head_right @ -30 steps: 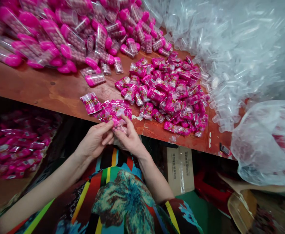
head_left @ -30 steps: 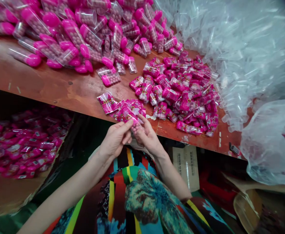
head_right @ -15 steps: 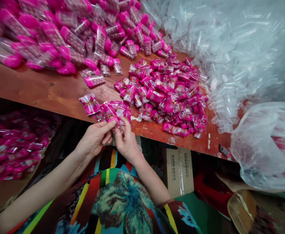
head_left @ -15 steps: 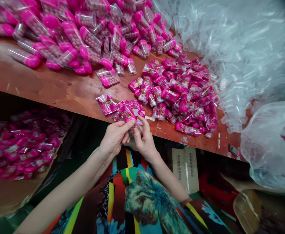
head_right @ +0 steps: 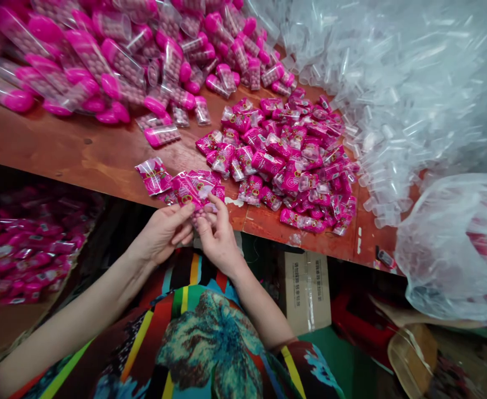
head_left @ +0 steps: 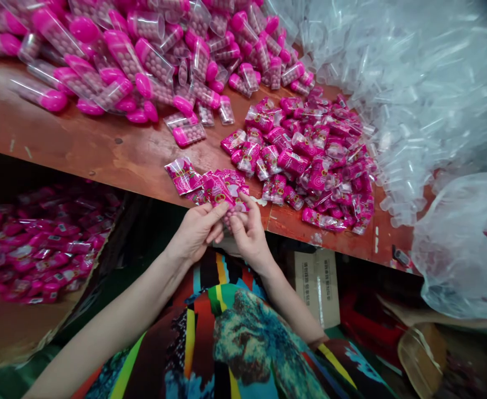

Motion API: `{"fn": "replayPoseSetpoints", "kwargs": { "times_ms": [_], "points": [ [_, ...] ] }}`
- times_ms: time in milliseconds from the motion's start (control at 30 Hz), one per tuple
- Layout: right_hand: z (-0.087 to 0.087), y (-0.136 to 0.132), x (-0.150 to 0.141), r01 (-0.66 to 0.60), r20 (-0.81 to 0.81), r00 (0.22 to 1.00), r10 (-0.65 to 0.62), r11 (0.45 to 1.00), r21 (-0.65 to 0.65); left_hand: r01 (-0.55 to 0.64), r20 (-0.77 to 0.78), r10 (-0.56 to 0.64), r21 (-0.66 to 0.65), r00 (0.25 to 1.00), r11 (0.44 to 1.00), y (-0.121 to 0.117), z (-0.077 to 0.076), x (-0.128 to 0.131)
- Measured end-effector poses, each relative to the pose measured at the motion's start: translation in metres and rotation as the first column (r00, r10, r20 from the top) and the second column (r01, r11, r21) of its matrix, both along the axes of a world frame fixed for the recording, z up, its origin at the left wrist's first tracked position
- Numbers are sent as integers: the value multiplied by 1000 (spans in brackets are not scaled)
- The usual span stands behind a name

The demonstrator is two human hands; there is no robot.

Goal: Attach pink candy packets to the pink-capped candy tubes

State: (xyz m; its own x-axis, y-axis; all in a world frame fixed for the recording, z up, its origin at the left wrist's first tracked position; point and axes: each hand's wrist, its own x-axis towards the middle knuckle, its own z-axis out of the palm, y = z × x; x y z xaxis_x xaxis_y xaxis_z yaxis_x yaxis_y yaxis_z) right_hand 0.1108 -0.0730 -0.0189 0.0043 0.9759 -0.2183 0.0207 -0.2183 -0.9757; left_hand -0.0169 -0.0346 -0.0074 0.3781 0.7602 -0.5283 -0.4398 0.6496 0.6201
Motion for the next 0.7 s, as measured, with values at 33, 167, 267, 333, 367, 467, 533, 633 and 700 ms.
{"fn": "replayPoseSetpoints", "kwargs": {
  "times_ms": [33, 167, 267, 333, 367, 467, 533, 633, 700],
  "points": [
    [-1, 0, -1, -6, 64, 998, 4, 1000, 26, -17, -47, 17, 12, 999, 1000, -1, 0, 2],
    [-1, 2, -2, -16, 6, 1000, 16, 1000, -25, -37, -63, 38, 12, 997, 999, -5, -2, 5],
    [1, 7, -1, -15, -247, 969, -24, 988, -155, 17, 6, -17, 1, 1000, 1000, -8, -4, 5],
    [1, 9, -1, 2, -335, 939, -74, 977, -212, 46, 18, -47, 18, 999, 999, -11, -5, 5],
    [1, 10, -1, 17, -358, 929, -97, 975, -222, 59, 15, -59, 29, 998, 998, -11, -6, 5],
    [-1, 11, -2, 29, -403, 908, -114, 977, -212, 105, -6, -105, 58, 994, 993, -9, -5, 5],
    [-4, 10, -1, 18, -412, 906, -100, 980, -197, 92, -25, -90, 73, 996, 993, -5, -4, 3],
    [-6, 7, 4, -10, -409, 911, -51, 989, -147, 16, -40, -13, 79, 999, 997, 3, -1, 0],
    [-6, 4, 8, -63, -396, 918, 18, 993, -101, 3, -32, -1, 69, 999, 998, 6, 0, -2]
  ]
}}
